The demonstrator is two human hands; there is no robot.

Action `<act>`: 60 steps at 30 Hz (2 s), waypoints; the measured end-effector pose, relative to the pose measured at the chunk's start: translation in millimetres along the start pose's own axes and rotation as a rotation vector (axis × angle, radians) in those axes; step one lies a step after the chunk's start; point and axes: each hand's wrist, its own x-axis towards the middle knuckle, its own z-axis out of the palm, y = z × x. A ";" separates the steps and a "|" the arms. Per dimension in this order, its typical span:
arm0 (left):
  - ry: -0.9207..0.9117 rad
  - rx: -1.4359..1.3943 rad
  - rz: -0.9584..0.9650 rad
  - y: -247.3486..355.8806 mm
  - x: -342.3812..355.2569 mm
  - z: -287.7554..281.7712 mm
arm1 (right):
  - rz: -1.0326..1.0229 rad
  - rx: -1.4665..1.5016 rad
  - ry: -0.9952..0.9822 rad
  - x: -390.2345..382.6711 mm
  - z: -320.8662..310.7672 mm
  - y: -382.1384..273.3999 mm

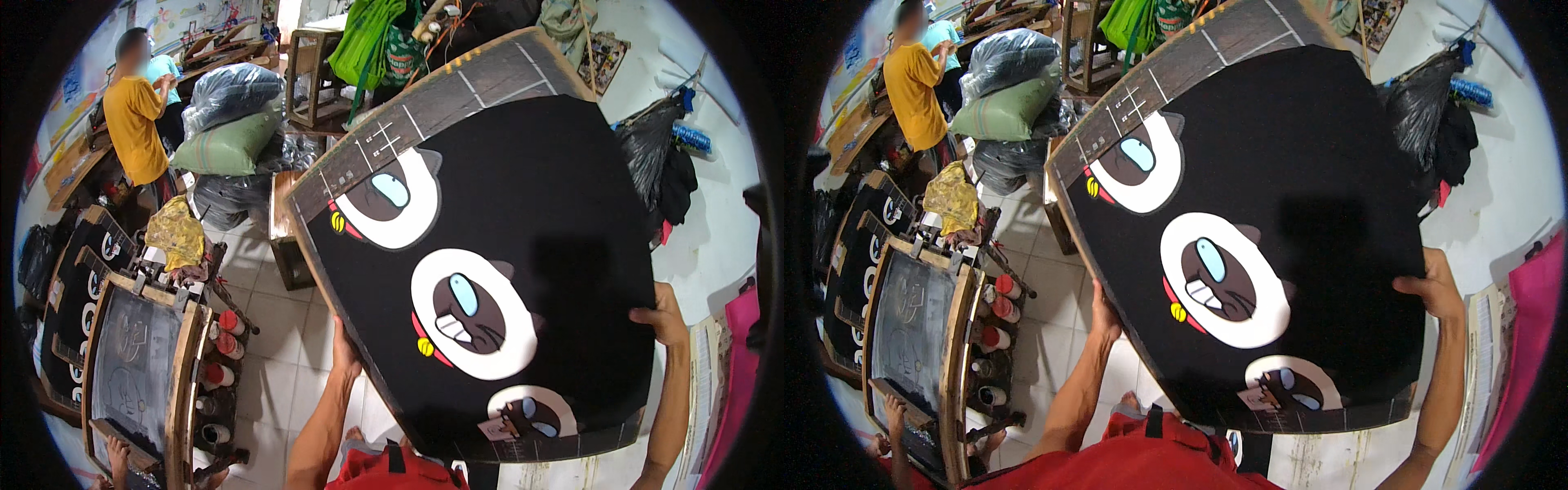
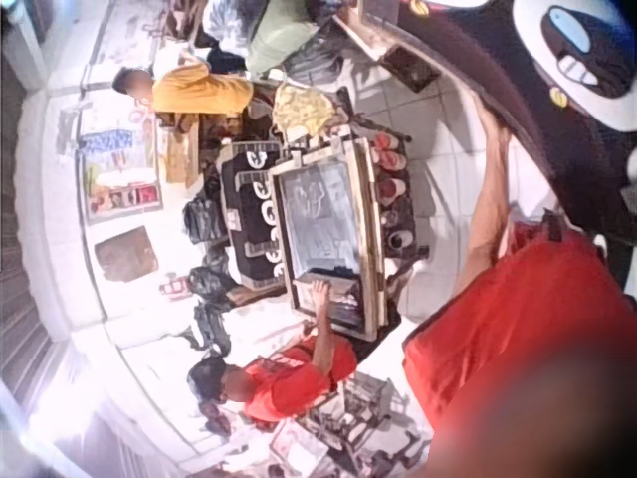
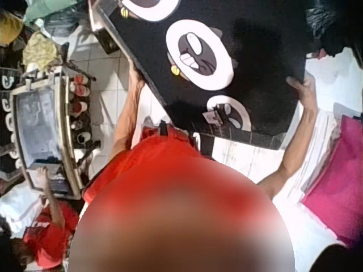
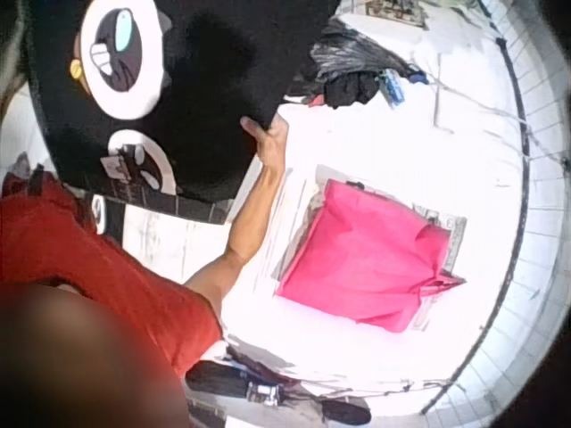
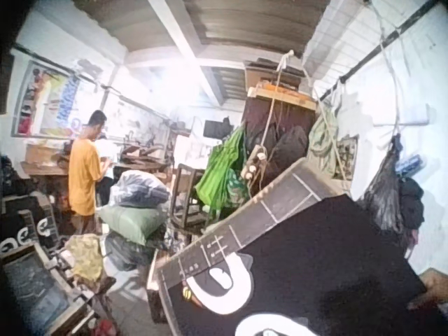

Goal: The person repeatedly lifts a screen-printing frame to reveal a printed black fabric with cartoon cat faces, then places the fabric on the floor. The person handles the fabric and frame multiple times in a repetitive cycle.

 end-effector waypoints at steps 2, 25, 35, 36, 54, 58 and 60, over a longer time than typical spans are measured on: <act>0.203 0.299 -0.132 -6.9 11.4 -14.0 | 0.004 0.015 -0.014 -12.5 5.0 -28.6; 0.924 0.799 -0.926 66.9 -377.8 -271.6 | 0.411 -0.447 -0.180 -26.1 325.4 151.1; 0.837 0.728 -0.602 -28.6 -194.1 -131.7 | 0.552 -0.368 -0.098 20.5 325.1 324.1; 0.821 0.725 -0.598 -30.8 -189.7 -122.4 | 0.556 -0.377 -0.073 28.1 323.4 333.5; 1.159 0.721 -0.833 -63.6 -278.8 -116.9 | 0.643 -0.527 -0.149 193.3 358.5 460.7; 1.162 0.766 -0.812 -58.6 -267.3 -115.5 | 0.714 -0.515 -0.071 197.2 368.7 473.3; 1.147 0.769 -0.794 -58.6 -264.1 -116.4 | 0.712 -0.547 -0.053 196.6 367.7 473.9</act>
